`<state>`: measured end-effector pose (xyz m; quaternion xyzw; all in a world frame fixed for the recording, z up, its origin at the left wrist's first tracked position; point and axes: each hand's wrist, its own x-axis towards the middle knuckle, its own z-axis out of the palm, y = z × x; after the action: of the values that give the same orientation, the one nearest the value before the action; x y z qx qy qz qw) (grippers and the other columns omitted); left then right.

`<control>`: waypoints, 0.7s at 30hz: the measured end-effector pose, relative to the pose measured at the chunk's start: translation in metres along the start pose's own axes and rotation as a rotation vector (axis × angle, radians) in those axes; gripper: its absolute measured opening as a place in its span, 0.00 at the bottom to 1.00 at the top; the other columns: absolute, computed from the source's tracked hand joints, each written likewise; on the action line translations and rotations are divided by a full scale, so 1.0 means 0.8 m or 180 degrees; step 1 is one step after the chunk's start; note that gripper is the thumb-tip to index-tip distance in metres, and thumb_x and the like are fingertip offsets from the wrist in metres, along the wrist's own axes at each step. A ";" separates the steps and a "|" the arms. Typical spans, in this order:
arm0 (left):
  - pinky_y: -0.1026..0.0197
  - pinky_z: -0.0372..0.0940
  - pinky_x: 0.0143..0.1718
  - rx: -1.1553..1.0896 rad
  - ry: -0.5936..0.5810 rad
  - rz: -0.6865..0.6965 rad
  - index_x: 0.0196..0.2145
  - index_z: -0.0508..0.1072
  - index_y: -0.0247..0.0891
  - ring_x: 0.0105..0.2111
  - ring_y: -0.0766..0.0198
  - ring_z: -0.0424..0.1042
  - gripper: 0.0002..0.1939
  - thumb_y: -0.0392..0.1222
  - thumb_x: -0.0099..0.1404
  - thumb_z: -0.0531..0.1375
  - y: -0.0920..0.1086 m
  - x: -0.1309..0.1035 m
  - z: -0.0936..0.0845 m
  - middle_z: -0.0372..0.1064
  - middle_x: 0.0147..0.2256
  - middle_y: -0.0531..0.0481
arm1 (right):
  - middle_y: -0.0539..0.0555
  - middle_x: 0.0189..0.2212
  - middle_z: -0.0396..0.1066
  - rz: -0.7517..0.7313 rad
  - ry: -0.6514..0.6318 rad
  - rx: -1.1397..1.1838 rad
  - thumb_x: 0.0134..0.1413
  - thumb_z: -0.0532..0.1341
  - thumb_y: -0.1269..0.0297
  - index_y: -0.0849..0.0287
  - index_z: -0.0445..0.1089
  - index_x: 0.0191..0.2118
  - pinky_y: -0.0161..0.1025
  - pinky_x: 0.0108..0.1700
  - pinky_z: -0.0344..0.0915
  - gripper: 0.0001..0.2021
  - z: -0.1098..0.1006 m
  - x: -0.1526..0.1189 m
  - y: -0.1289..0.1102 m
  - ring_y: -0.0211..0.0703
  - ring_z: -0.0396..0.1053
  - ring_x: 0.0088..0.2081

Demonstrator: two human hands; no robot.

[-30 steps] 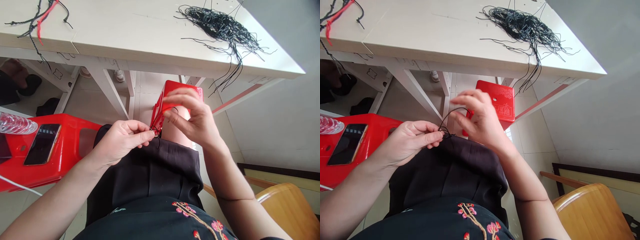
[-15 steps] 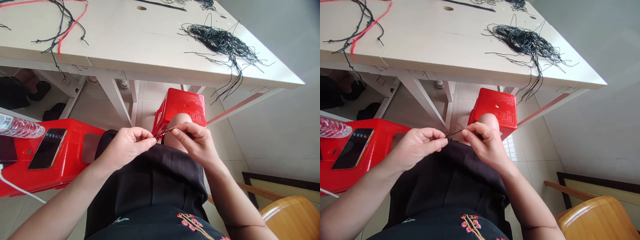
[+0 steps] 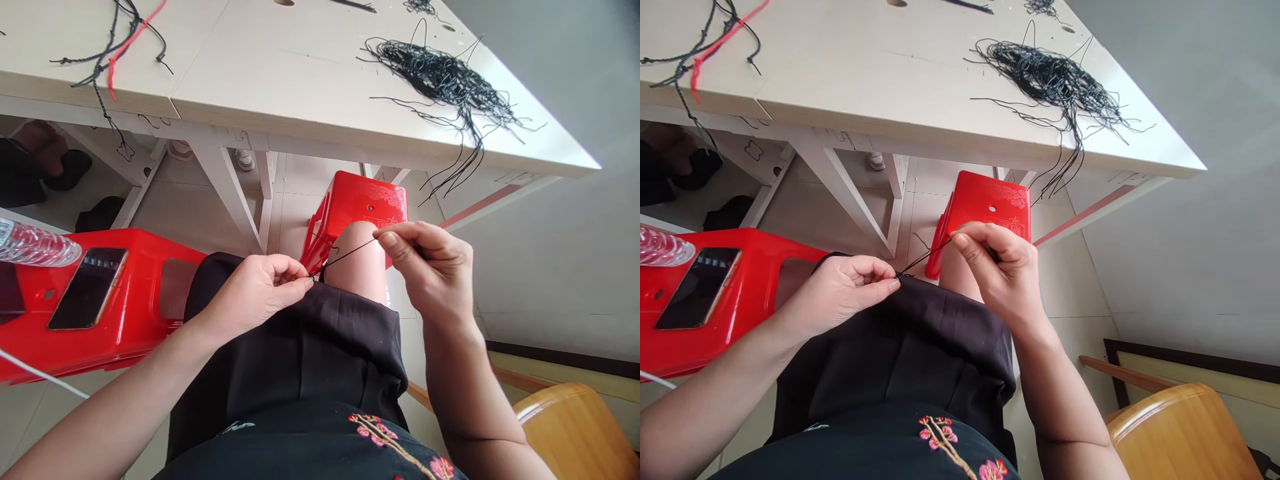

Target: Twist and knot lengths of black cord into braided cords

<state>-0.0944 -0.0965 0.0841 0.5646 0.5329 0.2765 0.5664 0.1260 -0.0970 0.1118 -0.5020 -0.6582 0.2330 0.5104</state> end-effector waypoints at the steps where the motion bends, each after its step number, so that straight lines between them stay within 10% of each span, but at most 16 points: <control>1: 0.71 0.58 0.25 0.0011 0.0005 0.0004 0.26 0.75 0.36 0.23 0.74 0.62 0.10 0.46 0.55 0.64 0.000 -0.001 -0.001 0.65 0.22 0.56 | 0.47 0.24 0.73 0.0074 -0.0192 -0.0062 0.55 0.62 0.66 0.57 0.74 0.30 0.31 0.27 0.63 0.05 -0.004 -0.001 0.002 0.32 0.67 0.26; 5: 0.72 0.57 0.24 0.0063 0.0075 0.0024 0.25 0.74 0.36 0.22 0.74 0.61 0.10 0.46 0.55 0.64 0.002 -0.003 -0.004 0.64 0.21 0.57 | 0.52 0.32 0.75 0.0254 -0.1383 -0.0451 0.55 0.62 0.66 0.58 0.76 0.38 0.33 0.29 0.65 0.06 -0.014 -0.006 0.012 0.35 0.70 0.29; 21: 0.71 0.58 0.23 -0.0164 -0.0042 -0.0168 0.25 0.75 0.37 0.22 0.73 0.62 0.06 0.42 0.52 0.66 0.006 -0.004 0.004 0.66 0.21 0.56 | 0.51 0.30 0.72 -0.0704 -0.1630 -0.0642 0.61 0.54 0.71 0.58 0.69 0.35 0.37 0.38 0.64 0.07 0.037 0.009 0.000 0.37 0.66 0.33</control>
<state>-0.0913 -0.0993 0.0890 0.5374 0.5365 0.2714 0.5914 0.0993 -0.0842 0.1041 -0.4002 -0.8361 0.2285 0.2975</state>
